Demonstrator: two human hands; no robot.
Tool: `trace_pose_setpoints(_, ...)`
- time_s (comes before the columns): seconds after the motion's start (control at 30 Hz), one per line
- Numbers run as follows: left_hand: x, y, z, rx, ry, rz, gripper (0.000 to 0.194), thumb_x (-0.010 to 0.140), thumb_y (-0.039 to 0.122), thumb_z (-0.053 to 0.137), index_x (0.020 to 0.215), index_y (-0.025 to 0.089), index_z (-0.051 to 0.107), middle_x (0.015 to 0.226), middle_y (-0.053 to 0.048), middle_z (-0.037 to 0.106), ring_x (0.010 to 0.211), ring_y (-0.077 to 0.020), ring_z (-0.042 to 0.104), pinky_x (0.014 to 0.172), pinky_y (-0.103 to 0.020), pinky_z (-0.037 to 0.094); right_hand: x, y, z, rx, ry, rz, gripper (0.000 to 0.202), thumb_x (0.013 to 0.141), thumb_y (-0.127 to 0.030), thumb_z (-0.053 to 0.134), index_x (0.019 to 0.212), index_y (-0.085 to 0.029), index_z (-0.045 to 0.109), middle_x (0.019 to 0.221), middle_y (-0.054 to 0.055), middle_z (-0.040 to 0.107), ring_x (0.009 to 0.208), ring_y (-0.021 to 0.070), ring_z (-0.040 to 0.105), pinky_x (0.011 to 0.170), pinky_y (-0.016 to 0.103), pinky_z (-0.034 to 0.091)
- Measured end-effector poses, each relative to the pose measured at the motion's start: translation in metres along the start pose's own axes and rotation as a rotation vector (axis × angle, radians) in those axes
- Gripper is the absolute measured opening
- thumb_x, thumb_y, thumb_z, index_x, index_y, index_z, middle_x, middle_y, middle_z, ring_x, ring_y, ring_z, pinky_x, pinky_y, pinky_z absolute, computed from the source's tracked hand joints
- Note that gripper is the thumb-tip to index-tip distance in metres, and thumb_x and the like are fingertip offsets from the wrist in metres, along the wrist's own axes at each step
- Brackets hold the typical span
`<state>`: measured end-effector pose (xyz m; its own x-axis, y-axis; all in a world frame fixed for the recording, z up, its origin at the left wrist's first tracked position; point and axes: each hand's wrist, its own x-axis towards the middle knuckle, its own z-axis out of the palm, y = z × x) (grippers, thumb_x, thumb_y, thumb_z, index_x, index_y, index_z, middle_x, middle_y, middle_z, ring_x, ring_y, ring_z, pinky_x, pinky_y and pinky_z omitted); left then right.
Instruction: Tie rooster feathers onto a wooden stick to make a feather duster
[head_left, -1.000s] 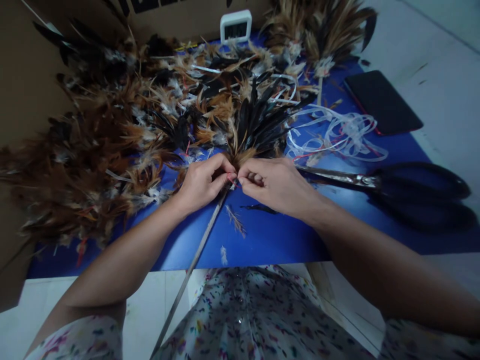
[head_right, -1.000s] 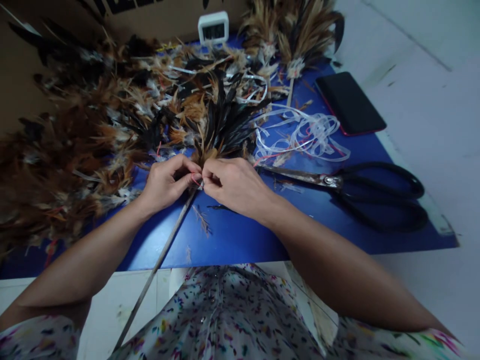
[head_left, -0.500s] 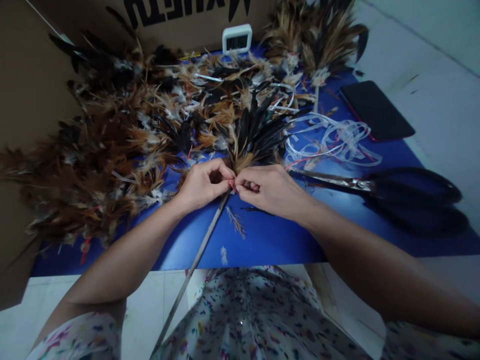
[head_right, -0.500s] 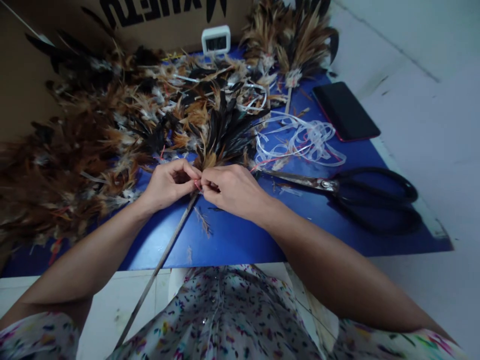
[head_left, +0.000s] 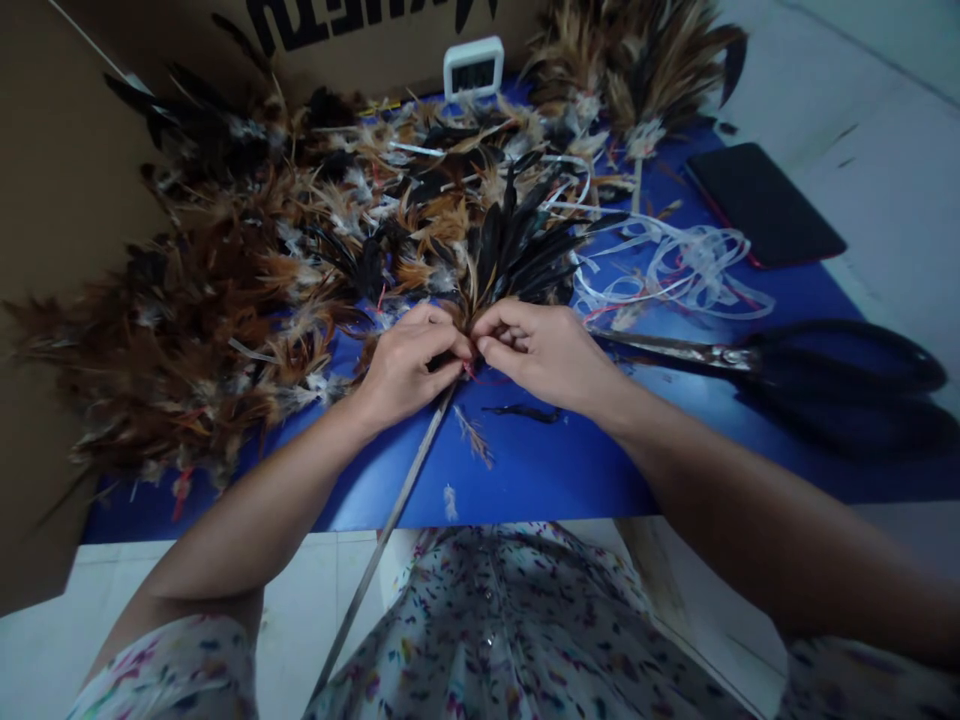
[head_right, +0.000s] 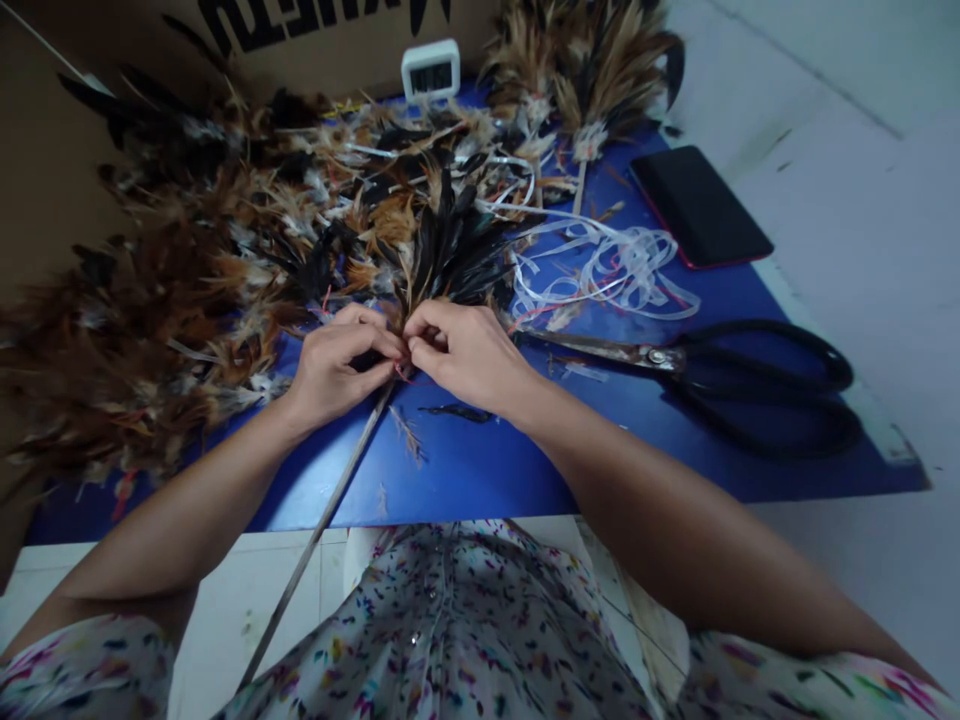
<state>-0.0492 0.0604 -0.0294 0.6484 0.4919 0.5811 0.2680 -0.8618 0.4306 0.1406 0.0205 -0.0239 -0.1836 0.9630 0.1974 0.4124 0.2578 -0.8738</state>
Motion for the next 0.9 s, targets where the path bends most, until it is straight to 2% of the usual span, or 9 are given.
trace_pose_setpoints(0.17,-0.001,0.0,-0.001,0.016,0.003,0.092,0.008,0.083,0.008,0.064,0.08,0.015,0.064,0.077,-0.001,0.071,0.083,-0.0125,0.067,0.079,-0.026,0.054,0.001,0.001,0.0,-0.024,-0.007,-0.012,0.016,0.079,-0.011,0.056,0.082,-0.016,0.071,0.074,0.001,0.07,0.068,0.0119,0.063,0.066,0.024,0.045)
trace_pose_setpoints(0.5,-0.002,-0.003,-0.001,0.035,0.007,0.11,0.006,0.088,0.012,0.061,0.084,0.015,0.064,0.082,-0.003,0.073,0.084,-0.0119,0.071,0.078,-0.025,0.057,0.003,0.006,-0.001,-0.046,-0.024,0.027,0.016,0.078,-0.015,0.058,0.083,-0.016,0.073,0.068,0.0,0.069,0.061,0.0107,0.058,0.06,0.024,0.042)
trace_pose_setpoints(0.7,-0.004,-0.009,-0.001,0.087,-0.024,0.194,0.009,0.093,0.017,0.055,0.093,0.018,0.064,0.086,-0.001,0.072,0.089,-0.0125,0.071,0.082,-0.028,0.057,0.003,0.01,-0.002,-0.004,-0.047,0.044,0.013,0.078,-0.014,0.061,0.083,-0.017,0.073,0.067,-0.001,0.068,0.06,0.0111,0.059,0.058,0.025,0.043)
trace_pose_setpoints(0.9,-0.005,-0.014,-0.002,0.076,-0.032,0.197,0.015,0.096,0.023,0.052,0.105,0.022,0.064,0.093,-0.001,0.071,0.093,-0.0145,0.071,0.083,-0.029,0.058,0.004,0.01,-0.001,0.034,-0.024,0.053,0.009,0.077,-0.012,0.064,0.078,-0.019,0.071,0.065,-0.001,0.066,0.058,0.0111,0.058,0.055,0.025,0.043)
